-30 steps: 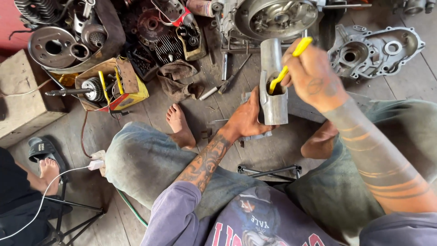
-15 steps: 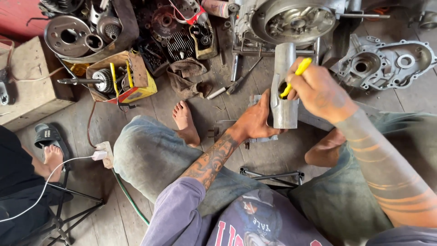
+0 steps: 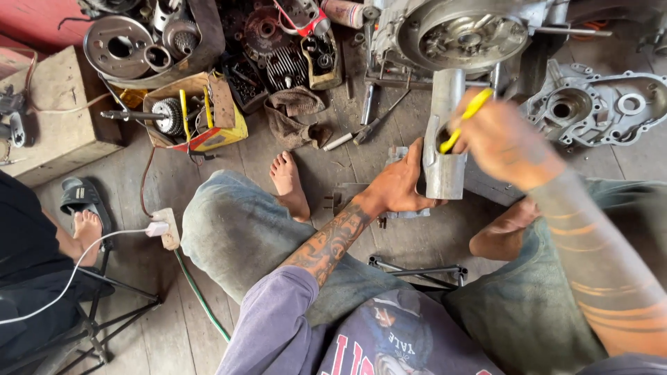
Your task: The person sits on the floor and uses a yellow brush to clean the inside and outside of a metal engine cylinder. They then pick up a larger engine block and continue scrubbing various surfaces and crevices with the brush.
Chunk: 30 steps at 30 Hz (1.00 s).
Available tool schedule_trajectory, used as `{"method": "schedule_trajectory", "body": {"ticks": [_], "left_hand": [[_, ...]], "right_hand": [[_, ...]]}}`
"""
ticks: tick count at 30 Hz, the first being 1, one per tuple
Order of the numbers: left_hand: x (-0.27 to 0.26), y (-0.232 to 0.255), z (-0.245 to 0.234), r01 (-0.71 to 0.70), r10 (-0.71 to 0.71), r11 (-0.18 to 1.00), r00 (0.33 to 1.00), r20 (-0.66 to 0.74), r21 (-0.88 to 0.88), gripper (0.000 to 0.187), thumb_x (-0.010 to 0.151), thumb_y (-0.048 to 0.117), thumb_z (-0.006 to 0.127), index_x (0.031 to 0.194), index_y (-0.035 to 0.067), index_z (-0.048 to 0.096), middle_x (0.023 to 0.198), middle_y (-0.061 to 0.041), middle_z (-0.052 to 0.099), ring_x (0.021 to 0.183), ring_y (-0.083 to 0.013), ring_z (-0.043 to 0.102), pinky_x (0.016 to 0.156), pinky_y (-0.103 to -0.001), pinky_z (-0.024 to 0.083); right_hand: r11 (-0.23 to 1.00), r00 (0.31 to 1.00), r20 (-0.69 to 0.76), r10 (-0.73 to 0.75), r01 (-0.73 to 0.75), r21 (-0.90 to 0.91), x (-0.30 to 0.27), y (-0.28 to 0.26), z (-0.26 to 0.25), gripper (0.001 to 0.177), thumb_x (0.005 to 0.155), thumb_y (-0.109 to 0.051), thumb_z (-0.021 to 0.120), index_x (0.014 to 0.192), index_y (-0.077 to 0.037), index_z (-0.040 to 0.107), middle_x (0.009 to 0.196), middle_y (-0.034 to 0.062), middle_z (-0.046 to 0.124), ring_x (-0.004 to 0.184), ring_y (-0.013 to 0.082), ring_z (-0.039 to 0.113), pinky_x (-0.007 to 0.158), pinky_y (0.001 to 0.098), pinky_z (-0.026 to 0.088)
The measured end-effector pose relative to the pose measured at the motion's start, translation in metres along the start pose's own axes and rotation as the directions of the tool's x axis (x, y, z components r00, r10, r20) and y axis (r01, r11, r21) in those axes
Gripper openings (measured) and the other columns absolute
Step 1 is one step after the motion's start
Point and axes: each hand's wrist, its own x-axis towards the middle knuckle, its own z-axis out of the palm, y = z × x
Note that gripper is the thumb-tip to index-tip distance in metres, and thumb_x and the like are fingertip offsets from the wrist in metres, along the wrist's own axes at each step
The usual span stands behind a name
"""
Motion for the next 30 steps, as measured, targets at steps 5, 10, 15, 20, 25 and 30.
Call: {"method": "schedule_trajectory", "body": {"ticks": [5,10,15,20,25,30], "left_hand": [[-0.002,0.007,-0.003,0.006,-0.006,1.0,1.0,0.01,-0.021,0.124,0.07,0.055,0.078,0.153,-0.001,0.006,0.121,-0.027,0.066,0.09,-0.0471,0.072,0.076,-0.055,0.059],[0.001,0.0,0.0,-0.015,0.015,1.0,1.0,0.013,-0.006,0.125,0.069,0.052,0.078,0.154,-0.004,0.005,0.119,-0.033,0.065,0.09,-0.0511,0.071,0.076,-0.056,0.058],[-0.002,0.005,-0.003,-0.042,0.041,0.999,0.999,-0.031,-0.033,0.12,0.07,0.051,0.079,0.152,-0.001,0.009,0.121,-0.025,0.066,0.092,-0.0489,0.072,0.076,-0.054,0.058],[-0.004,0.01,-0.007,-0.025,0.027,0.998,0.999,0.02,-0.064,0.122,0.069,0.055,0.079,0.152,-0.001,0.009,0.124,-0.036,0.06,0.097,-0.0566,0.067,0.087,-0.064,0.055],[-0.004,0.006,-0.003,-0.027,0.027,0.998,1.0,-0.007,-0.055,0.126,0.07,0.055,0.078,0.154,-0.001,0.004,0.132,-0.027,0.063,0.1,-0.047,0.071,0.08,-0.056,0.059],[-0.005,0.011,-0.007,-0.005,0.006,0.999,1.0,0.017,-0.04,0.12,0.068,0.047,0.08,0.153,0.0,0.009,0.112,-0.027,0.068,0.081,-0.0471,0.072,0.069,-0.054,0.057]], "right_hand": [[0.988,0.992,-0.042,-0.118,0.122,0.098,0.011,0.028,0.002,0.024,0.107,-0.014,0.04,0.094,-0.001,0.055,0.079,0.0134,0.064,0.067,0.0232,0.06,0.063,0.0341,0.048],[0.992,0.993,0.015,0.117,-0.118,0.047,0.002,-0.001,0.004,0.033,0.11,-0.019,0.036,0.105,0.0,0.061,0.093,0.0159,0.068,0.082,0.0252,0.065,0.081,0.0345,0.052],[0.572,0.653,-0.069,-0.755,0.603,-0.556,0.047,0.09,0.004,0.028,0.107,0.003,0.061,0.082,0.014,0.067,0.094,0.0226,0.069,0.069,0.0284,0.069,0.056,0.0319,0.061],[0.991,0.993,-0.044,-0.113,0.116,0.07,0.021,0.041,0.016,0.024,0.1,-0.016,0.048,0.095,-0.003,0.068,0.081,0.0185,0.067,0.076,0.0294,0.068,0.075,0.0419,0.051],[0.947,0.96,-0.173,-0.219,0.252,0.201,0.019,0.041,0.001,0.02,0.092,-0.005,0.044,0.084,0.002,0.061,0.077,0.0125,0.065,0.071,0.0186,0.06,0.067,0.0302,0.044],[0.961,0.957,-0.147,-0.248,0.263,0.088,0.027,0.052,0.002,0.025,0.095,-0.008,0.042,0.086,0.002,0.062,0.072,0.014,0.063,0.062,0.022,0.057,0.057,0.033,0.043]]}}
